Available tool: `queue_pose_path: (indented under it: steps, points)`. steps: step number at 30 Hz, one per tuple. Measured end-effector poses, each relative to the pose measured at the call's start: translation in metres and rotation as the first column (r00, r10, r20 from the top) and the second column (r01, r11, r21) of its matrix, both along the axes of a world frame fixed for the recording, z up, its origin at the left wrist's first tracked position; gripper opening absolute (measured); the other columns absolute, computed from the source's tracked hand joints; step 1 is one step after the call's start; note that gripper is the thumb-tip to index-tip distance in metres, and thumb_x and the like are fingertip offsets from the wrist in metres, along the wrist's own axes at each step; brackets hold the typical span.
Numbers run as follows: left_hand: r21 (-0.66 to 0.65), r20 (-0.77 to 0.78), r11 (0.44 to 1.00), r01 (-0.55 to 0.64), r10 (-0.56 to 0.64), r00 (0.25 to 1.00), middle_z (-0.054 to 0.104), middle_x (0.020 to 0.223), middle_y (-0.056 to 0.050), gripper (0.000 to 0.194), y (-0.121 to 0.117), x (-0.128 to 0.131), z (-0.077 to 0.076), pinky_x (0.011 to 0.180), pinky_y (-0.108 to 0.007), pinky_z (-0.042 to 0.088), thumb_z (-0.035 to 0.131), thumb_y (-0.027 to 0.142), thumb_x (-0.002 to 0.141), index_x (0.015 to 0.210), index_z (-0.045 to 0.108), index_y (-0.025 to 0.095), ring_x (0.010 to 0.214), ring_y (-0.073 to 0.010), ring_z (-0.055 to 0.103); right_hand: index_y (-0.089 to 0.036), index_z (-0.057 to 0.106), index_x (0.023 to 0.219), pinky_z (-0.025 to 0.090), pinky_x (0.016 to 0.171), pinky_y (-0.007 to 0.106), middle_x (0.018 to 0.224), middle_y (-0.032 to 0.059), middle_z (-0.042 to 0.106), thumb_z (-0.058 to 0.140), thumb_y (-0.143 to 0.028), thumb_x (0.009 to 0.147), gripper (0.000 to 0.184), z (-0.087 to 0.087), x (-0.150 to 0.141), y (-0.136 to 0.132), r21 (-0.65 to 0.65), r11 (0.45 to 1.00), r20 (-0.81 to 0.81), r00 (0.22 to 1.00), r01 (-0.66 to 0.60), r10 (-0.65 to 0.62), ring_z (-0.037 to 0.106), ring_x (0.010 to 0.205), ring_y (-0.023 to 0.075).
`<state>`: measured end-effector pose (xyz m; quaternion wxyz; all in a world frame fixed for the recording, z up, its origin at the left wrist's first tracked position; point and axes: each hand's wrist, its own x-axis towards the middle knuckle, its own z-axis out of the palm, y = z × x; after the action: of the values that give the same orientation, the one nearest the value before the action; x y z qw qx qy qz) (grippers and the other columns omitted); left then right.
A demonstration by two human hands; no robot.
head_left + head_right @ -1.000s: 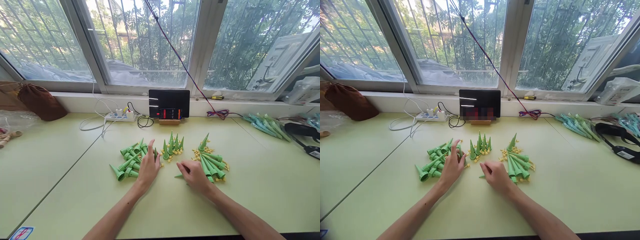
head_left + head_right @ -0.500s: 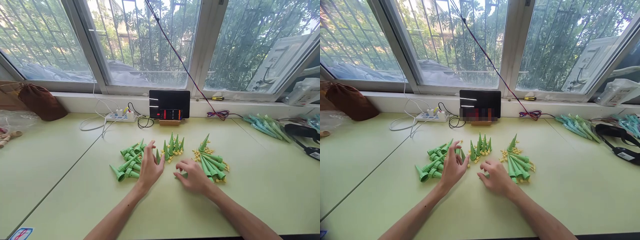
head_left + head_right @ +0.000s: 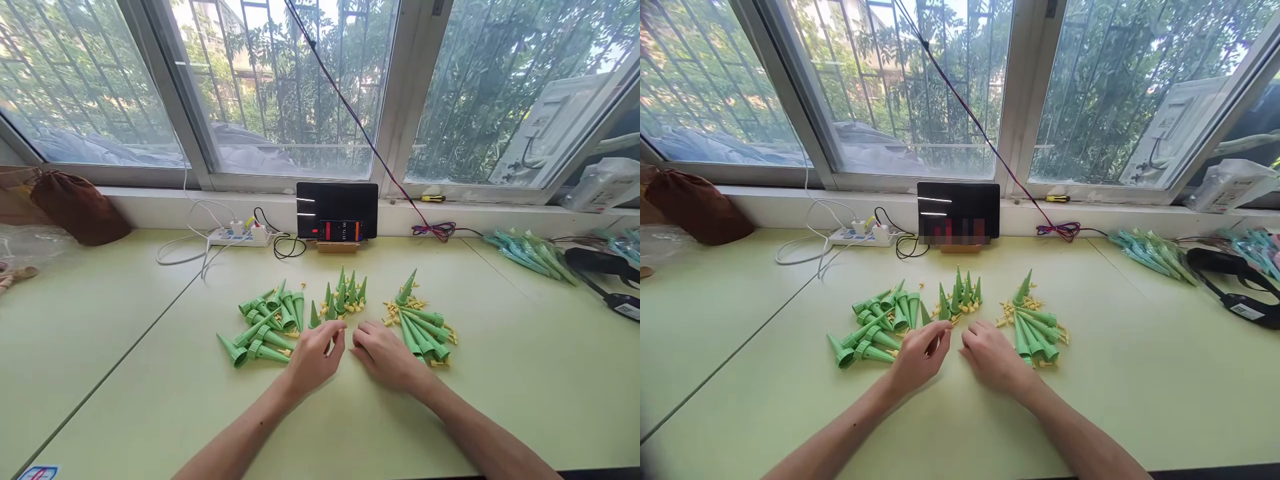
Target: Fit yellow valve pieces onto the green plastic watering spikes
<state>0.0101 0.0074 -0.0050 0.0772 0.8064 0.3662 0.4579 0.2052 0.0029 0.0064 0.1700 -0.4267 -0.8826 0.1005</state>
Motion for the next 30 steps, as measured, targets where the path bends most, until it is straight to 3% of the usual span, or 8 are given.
queue_pose_path:
  steps: [5, 12, 20, 26, 30]
  points:
    - [-0.046, 0.020, 0.999, -0.006, 0.007, 1.000, 0.061, 0.066, 0.004, 0.012, 0.001, -0.001, 0.000, 0.051, -0.020, 0.036, 0.052, 0.013, 0.095, 0.100, 0.062, 0.017, 0.047, -0.0072, 0.045, -0.020, 0.054, 0.083, 0.047, 0.072, 0.031, 0.083, 0.0045, 0.060, 0.052, -0.013, 0.099, 0.017, -0.003, -0.001, 0.003, 0.062, 0.996, -0.233, 0.971, 0.068, -0.052, 0.056, 0.080, 0.0211]
    - [-0.200, -0.045, 0.980, 0.002, -0.012, 0.999, 0.065, 0.077, 0.001, 0.013, -0.002, -0.001, 0.003, 0.055, -0.022, 0.040, 0.052, 0.022, 0.097, 0.103, 0.063, 0.018, 0.051, -0.0082, 0.046, -0.020, 0.058, 0.100, 0.051, 0.072, 0.028, 0.090, 0.0046, 0.064, 0.051, -0.018, 0.101, 0.008, -0.005, -0.001, 0.005, 0.158, 0.977, -0.558, 0.829, 0.146, -0.034, 0.061, 0.082, 0.0183]
    - [-0.431, -0.144, 0.902, 0.001, -0.070, 0.987, 0.070, 0.103, -0.001, 0.028, -0.008, 0.004, 0.011, 0.066, -0.027, 0.046, 0.067, 0.033, 0.088, 0.113, 0.063, 0.022, 0.054, -0.0088, 0.049, -0.023, 0.058, 0.114, 0.057, 0.071, 0.027, 0.087, 0.0017, 0.068, 0.052, -0.020, 0.100, 0.015, -0.004, -0.005, -0.001, 0.166, 0.950, -0.690, 0.719, 0.265, -0.080, 0.067, 0.075, 0.0158]
    - [-0.533, -0.062, 0.844, 0.059, -0.108, 0.992, 0.071, 0.097, -0.001, 0.028, -0.008, 0.006, 0.016, 0.058, -0.024, 0.040, 0.066, 0.028, 0.085, 0.112, 0.065, 0.020, 0.051, -0.0069, 0.040, -0.023, 0.057, 0.114, 0.057, 0.065, 0.025, 0.083, 0.0005, 0.065, 0.052, -0.022, 0.100, 0.015, -0.005, -0.005, -0.001, 0.148, 0.936, -0.735, 0.669, 0.319, -0.112, 0.065, 0.068, 0.0136]
    - [-0.635, 0.027, 0.757, 0.152, -0.176, 0.984, 0.068, 0.094, -0.001, 0.031, -0.006, 0.005, 0.020, 0.050, -0.021, 0.032, 0.066, 0.028, 0.084, 0.113, 0.066, 0.018, 0.050, -0.0050, 0.035, -0.022, 0.056, 0.112, 0.057, 0.062, 0.026, 0.084, 0.0018, 0.066, 0.051, -0.025, 0.101, 0.013, -0.005, -0.005, -0.001, 0.101, 0.944, -0.749, 0.648, 0.315, -0.137, 0.067, 0.068, 0.0145]
